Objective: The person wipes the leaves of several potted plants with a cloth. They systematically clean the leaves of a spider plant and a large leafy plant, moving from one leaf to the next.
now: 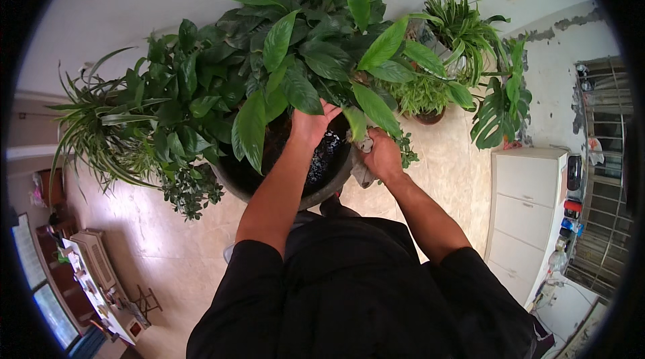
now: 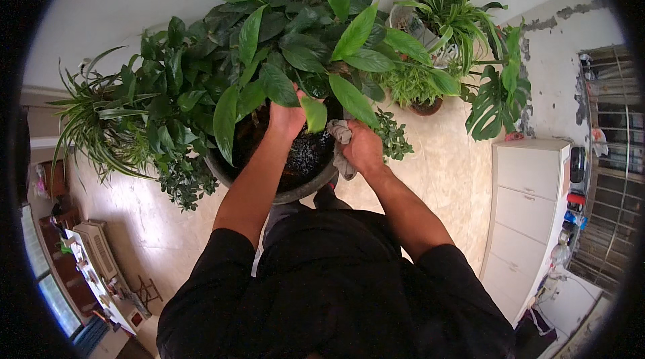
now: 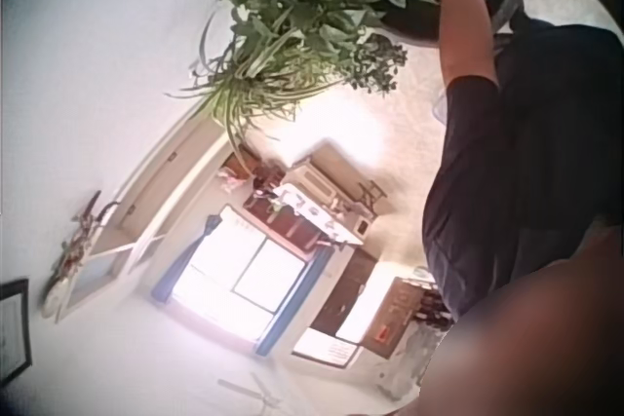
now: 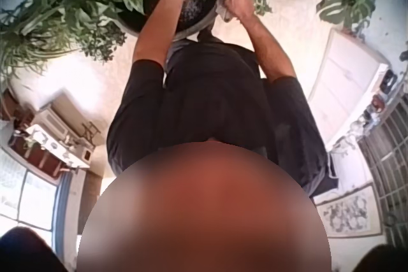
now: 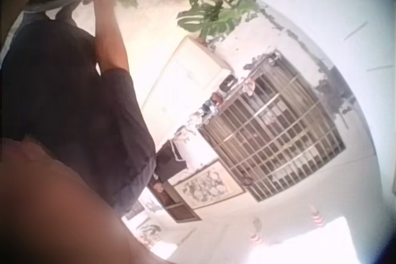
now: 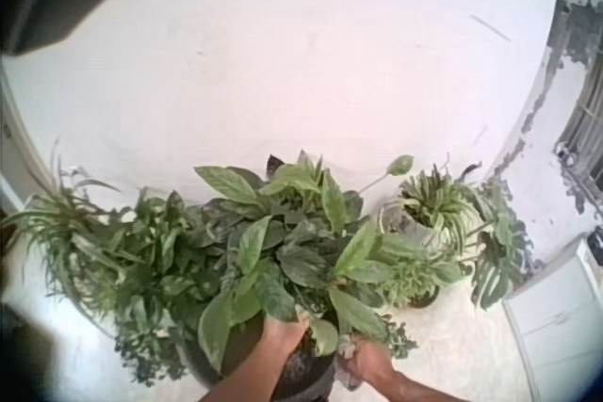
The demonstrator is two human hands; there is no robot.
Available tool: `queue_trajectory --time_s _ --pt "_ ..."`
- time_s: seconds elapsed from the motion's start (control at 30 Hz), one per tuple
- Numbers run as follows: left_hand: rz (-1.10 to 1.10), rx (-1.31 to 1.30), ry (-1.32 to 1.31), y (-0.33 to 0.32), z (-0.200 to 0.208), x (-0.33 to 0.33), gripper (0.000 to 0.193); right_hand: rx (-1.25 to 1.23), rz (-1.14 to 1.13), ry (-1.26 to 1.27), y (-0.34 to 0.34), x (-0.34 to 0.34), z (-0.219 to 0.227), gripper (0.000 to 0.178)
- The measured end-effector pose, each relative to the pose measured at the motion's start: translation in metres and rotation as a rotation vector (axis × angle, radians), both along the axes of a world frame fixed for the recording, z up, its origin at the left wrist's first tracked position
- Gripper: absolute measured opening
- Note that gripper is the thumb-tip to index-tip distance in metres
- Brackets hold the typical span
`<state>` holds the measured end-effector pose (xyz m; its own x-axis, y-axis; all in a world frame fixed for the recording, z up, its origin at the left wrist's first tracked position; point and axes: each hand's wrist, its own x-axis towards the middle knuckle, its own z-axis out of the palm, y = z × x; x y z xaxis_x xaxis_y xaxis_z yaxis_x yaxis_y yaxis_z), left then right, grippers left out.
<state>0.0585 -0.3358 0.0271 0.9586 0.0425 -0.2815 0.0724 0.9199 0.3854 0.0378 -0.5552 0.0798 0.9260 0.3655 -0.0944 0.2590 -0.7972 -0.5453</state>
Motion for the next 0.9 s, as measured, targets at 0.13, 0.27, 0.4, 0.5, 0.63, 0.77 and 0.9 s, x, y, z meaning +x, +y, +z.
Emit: queue_trajectory --time_s 0.13,0.27,0.4,0.5,0.63,0.77,0.9 --pt "0.049 -0.015 0.096 0.002 0.004 -0.01 0.054 0.032 0.026 0.026 0.005 -0.004 0.019 0.033" --pt "0.0 0.249 0.168 0.012 0.032 -0.035 0.03 0.102 0.092 -0.021 0.01 -0.009 0.033 0.034" --pt "0.074 0.358 0.117 0.019 0.052 -0.056 0.04 0.138 0.127 -0.044 0.013 -0.014 0.041 0.033" --pt "0.174 0.3 0.062 0.023 0.067 -0.057 0.038 0.19 0.132 -0.003 0.018 -0.018 0.053 0.034" --pt "0.227 0.231 0.017 0.025 0.084 -0.049 0.039 0.196 0.15 0.019 0.024 -0.021 0.07 0.036" --pt "0.367 0.0 -0.012 0.029 0.088 -0.03 0.049 0.236 0.197 -0.038 0.028 -0.021 0.073 0.039" --pt "0.304 -0.038 0.054 0.04 0.066 -0.016 0.047 0.305 0.231 -0.062 0.045 -0.024 0.099 0.04"
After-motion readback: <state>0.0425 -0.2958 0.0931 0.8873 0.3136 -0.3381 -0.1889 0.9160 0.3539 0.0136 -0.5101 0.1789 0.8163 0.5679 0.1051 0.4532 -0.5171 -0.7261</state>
